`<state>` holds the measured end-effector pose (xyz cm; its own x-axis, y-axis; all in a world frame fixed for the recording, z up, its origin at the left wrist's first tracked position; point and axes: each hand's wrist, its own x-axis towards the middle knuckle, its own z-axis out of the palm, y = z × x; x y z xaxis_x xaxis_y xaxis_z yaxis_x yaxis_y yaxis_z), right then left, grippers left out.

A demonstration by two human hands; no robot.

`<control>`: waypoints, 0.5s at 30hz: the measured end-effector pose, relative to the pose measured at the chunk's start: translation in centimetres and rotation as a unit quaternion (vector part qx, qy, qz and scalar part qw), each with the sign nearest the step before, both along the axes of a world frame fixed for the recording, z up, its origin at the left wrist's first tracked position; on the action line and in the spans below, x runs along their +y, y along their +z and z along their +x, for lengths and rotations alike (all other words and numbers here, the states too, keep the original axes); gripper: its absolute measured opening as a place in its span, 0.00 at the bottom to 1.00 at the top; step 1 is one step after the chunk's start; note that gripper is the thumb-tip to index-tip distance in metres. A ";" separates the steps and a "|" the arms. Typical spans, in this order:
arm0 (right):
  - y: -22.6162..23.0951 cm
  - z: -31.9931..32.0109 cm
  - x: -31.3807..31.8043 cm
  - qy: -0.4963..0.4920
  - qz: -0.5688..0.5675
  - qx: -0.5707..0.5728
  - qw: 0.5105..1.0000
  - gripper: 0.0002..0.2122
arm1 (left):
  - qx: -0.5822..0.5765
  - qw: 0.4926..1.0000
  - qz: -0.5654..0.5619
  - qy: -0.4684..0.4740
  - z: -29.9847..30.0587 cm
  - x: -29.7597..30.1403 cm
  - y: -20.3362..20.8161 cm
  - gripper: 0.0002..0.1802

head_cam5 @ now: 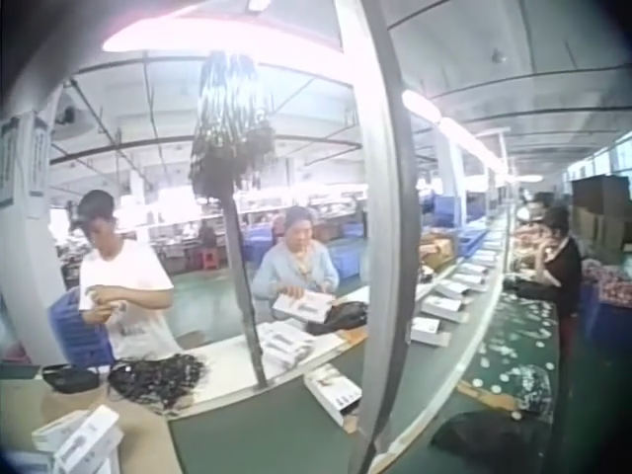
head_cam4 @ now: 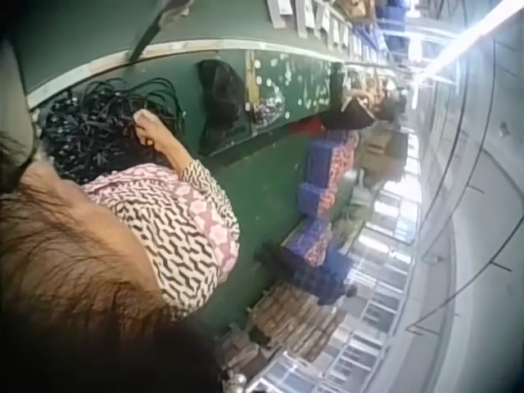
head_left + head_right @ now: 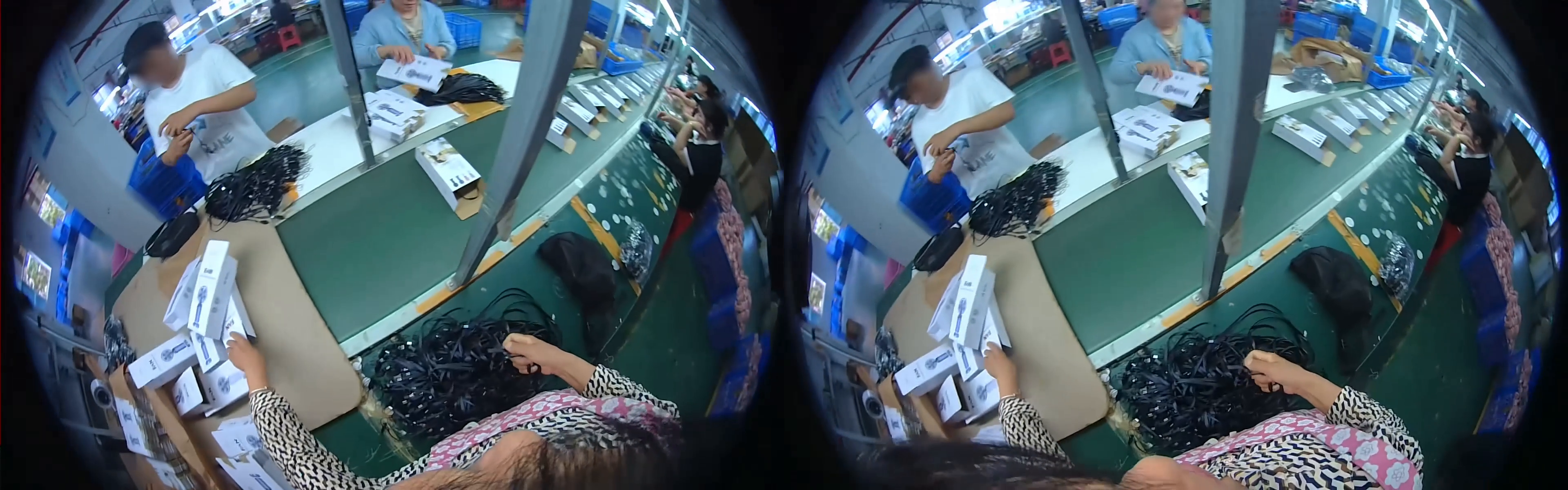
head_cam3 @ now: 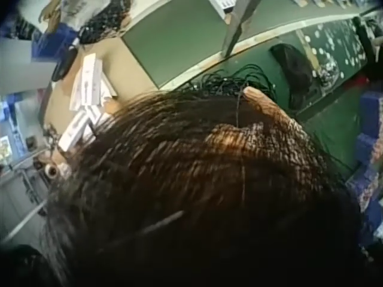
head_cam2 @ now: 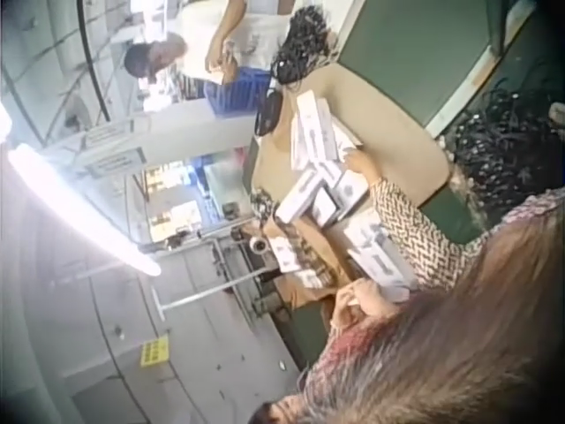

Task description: The person assembles and folds flat paper boxes by hand, then places black cable components and packaging inserts inside them.

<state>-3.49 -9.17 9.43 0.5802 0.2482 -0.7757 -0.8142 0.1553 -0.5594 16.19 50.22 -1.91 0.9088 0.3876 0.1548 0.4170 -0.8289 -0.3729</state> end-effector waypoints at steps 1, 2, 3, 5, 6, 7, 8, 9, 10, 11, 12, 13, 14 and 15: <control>0.1 -0.3 -0.3 -0.014 -0.007 0.001 1.000 0.14 | -0.007 0.999 -0.020 -0.027 0.6 -1.5 1.0 0.27; 0.0 -0.5 -0.5 0.000 -0.031 -0.021 0.999 0.12 | -0.007 0.999 -0.019 -0.030 0.7 -2.6 2.5 0.27; 0.1 -0.8 -0.4 0.015 -0.055 -0.042 0.998 0.11 | -0.028 0.994 -0.097 -0.035 0.9 -3.9 4.2 0.23; -0.1 -1.5 -2.8 -0.005 -0.040 -0.036 0.999 0.11 | -0.044 0.970 -0.239 -0.015 0.7 -13.6 12.0 0.19; -0.2 -1.4 -3.1 -0.025 -0.031 -0.059 0.997 0.11 | -0.146 0.937 -0.288 -0.134 -1.7 -13.4 12.8 0.21; -0.3 -1.2 -3.2 -0.049 -0.023 -0.079 0.995 0.11 | -0.239 0.878 -0.327 -0.254 -3.9 -13.6 13.6 0.23; 0.3 -0.7 -3.3 -0.082 -0.028 -0.085 0.993 0.11 | -0.230 0.852 -0.404 -0.242 -6.3 -14.4 14.5 0.25; 1.1 0.1 -3.4 -0.101 -0.029 -0.091 0.990 0.10 | -0.220 0.819 -0.479 -0.226 -8.8 -16.1 16.1 0.27; 1.9 0.9 -3.7 -0.110 -0.011 -0.115 0.987 0.10 | -0.226 0.825 -0.469 -0.220 -10.6 -18.2 17.4 0.27; 3.3 1.4 -5.2 -0.114 0.000 -0.130 0.985 0.10 | -0.159 0.758 -0.594 -0.215 -12.7 -21.6 18.7 0.27; 4.3 2.1 -6.0 -0.110 0.023 -0.163 0.980 0.09 | -0.087 0.677 -0.701 -0.207 -14.6 -24.2 20.1 0.26; 5.4 2.8 -6.8 -0.110 0.041 -0.193 0.974 0.09 | -0.014 0.575 -0.795 -0.194 -15.9 -26.8 20.7 0.26; 7.4 3.4 -6.7 -0.140 0.102 -0.207 0.963 0.10 | 0.047 0.551 -0.825 -0.115 -17.4 -28.9 21.1 0.25; 9.7 3.9 -6.4 -0.177 0.153 -0.222 0.947 0.10 | 0.111 0.511 -0.851 -0.041 -17.7 -31.0 20.7 0.24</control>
